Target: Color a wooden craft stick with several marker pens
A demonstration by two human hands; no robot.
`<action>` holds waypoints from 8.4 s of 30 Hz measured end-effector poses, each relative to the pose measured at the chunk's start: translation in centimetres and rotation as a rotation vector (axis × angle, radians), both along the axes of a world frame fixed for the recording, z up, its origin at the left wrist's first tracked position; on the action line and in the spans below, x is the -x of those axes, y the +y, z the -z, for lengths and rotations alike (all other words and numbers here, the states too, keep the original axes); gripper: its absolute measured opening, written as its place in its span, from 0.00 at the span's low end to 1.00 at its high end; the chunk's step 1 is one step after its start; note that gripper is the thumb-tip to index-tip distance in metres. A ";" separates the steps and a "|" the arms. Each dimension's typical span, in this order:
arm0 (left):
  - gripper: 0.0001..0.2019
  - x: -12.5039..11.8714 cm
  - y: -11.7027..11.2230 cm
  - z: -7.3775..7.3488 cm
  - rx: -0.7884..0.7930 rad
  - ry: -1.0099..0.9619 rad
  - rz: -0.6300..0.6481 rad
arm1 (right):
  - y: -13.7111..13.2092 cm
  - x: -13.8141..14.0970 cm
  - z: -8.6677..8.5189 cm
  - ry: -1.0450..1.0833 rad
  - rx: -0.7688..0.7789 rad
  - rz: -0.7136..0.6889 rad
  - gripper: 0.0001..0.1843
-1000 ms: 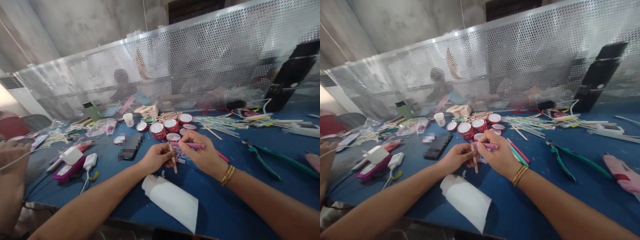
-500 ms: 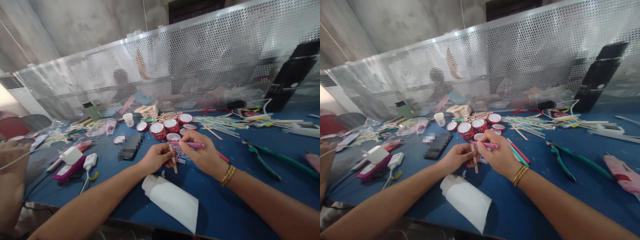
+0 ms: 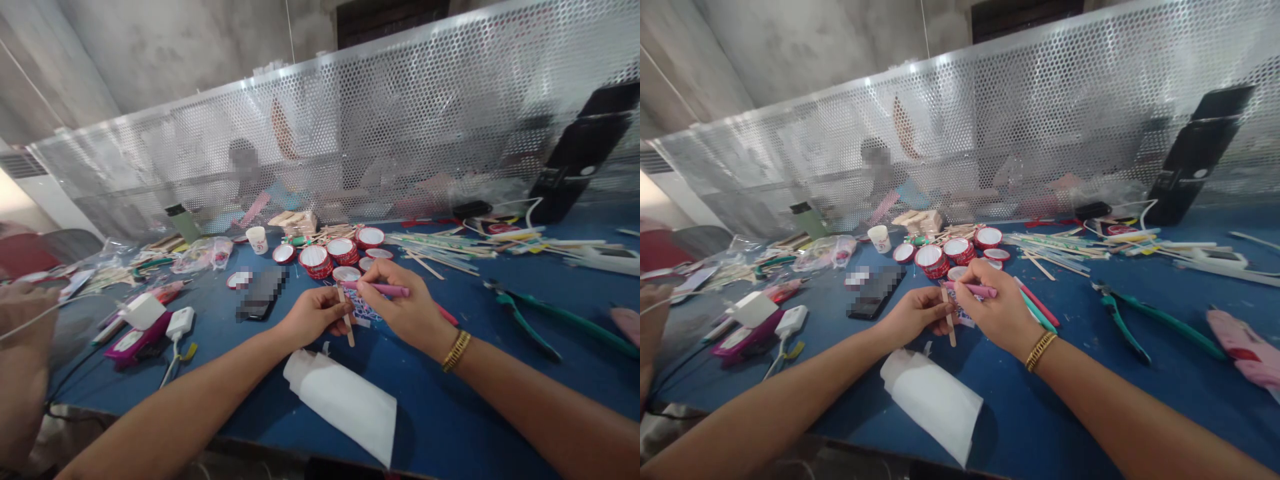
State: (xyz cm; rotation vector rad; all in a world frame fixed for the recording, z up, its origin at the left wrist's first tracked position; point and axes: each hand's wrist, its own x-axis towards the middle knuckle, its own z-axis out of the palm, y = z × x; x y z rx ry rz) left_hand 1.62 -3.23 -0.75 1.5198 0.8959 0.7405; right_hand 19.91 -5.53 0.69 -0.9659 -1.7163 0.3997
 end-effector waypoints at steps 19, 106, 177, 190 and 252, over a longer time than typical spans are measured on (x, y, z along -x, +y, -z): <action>0.22 0.2 0.2 0.3 0.007 -0.015 0.010 | 0.1 -0.2 0.0 -0.021 -0.005 0.004 0.08; 0.20 0.6 -0.4 -0.4 0.075 0.090 0.106 | 0.5 -0.2 0.2 -0.070 -0.060 0.006 0.06; 0.23 0.4 -0.7 -0.7 0.049 0.070 0.094 | -0.3 -0.1 -0.4 -0.014 -0.104 -0.016 0.09; 0.22 0.4 -0.6 -0.4 0.043 0.072 0.080 | 0.1 -0.1 -0.1 -0.056 -0.099 0.027 0.10; 0.25 0.1 -0.9 -0.6 0.054 0.049 0.053 | -0.4 0.0 -0.1 -0.051 -0.153 -0.004 0.07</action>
